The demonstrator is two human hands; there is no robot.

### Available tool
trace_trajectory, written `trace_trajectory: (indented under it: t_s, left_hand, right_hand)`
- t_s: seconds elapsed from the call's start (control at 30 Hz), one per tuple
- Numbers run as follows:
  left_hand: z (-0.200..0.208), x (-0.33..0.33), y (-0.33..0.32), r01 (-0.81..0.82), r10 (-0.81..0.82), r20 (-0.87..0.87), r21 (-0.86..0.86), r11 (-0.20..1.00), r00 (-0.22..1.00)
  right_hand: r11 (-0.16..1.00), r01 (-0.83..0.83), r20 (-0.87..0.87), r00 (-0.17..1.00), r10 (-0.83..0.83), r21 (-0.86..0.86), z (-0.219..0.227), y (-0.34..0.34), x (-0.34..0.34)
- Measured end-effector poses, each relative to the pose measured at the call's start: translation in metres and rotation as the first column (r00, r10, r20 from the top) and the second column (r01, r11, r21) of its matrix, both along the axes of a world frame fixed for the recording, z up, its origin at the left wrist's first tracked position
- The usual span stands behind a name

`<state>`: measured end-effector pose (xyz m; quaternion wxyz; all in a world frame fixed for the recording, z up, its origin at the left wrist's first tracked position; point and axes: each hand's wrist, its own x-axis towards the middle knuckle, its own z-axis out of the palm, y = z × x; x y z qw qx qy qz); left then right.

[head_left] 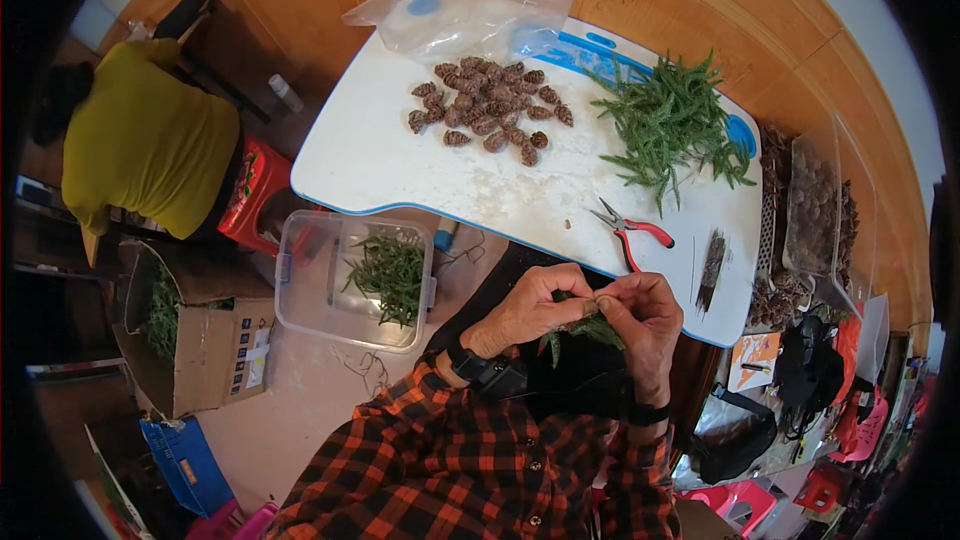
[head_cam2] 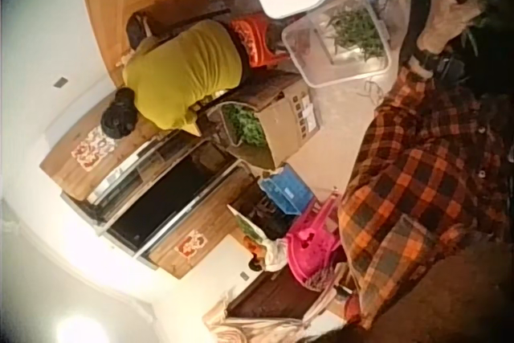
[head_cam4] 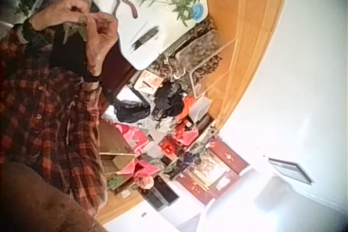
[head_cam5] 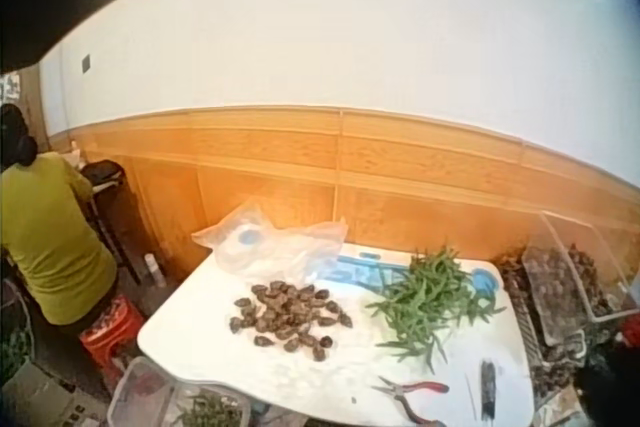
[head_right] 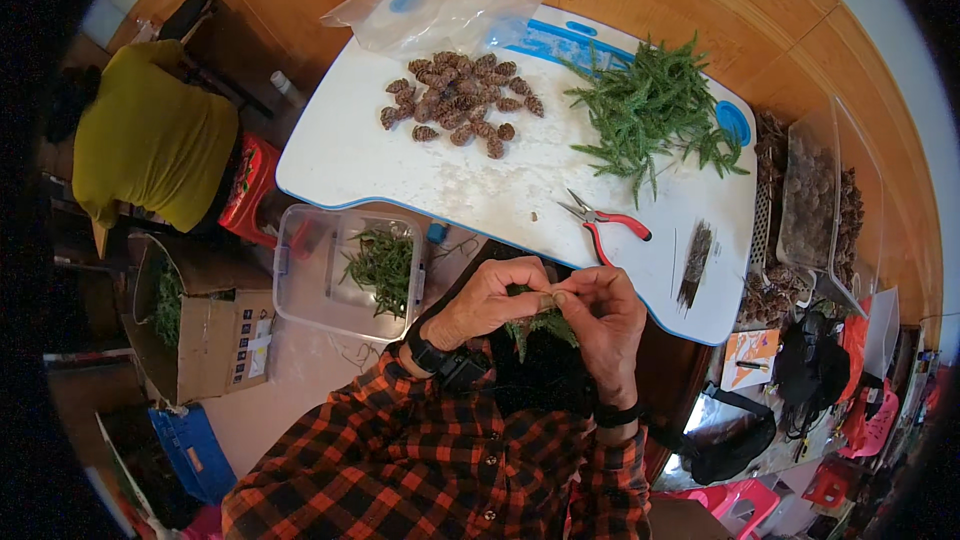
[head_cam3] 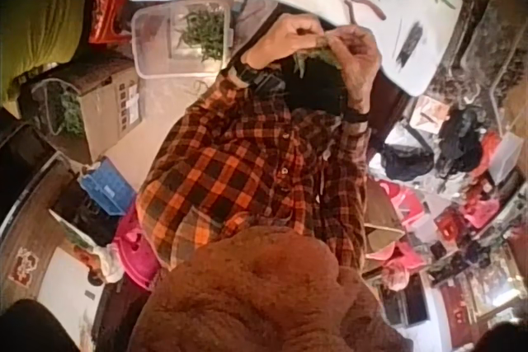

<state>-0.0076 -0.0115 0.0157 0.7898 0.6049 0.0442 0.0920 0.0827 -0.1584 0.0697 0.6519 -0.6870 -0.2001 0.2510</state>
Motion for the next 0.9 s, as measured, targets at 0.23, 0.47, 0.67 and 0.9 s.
trace_trajectory:
  t_s: [0.23, 0.47, 0.67, 0.9]
  left_hand:
    - [0.009, 0.01, -0.005, -0.623, 0.528, 0.333, 0.363, 0.693, 0.781]
    - [0.016, -0.007, -0.007, -0.595, 0.574, 0.168, 0.32, 0.738, 0.802]
    - [0.012, -0.005, -0.008, -0.257, 0.197, -0.299, -0.175, 0.951, 0.934]
    - [0.018, 0.0, -0.012, -0.224, 0.177, -0.151, -0.406, 0.886, 0.973]
  right_hand:
    - [0.977, 0.194, -0.047, 0.981, -0.19, 0.091, -0.005, 0.009, 0.001]
    - [0.931, 0.316, 0.002, 0.947, -0.322, 0.184, -0.006, 0.011, 0.004]
    - [0.925, 0.279, -0.005, 0.958, -0.287, 0.256, 0.001, 0.016, -0.003]
    - [0.918, 0.256, -0.029, 0.965, -0.259, 0.303, -0.004, 0.019, -0.008]
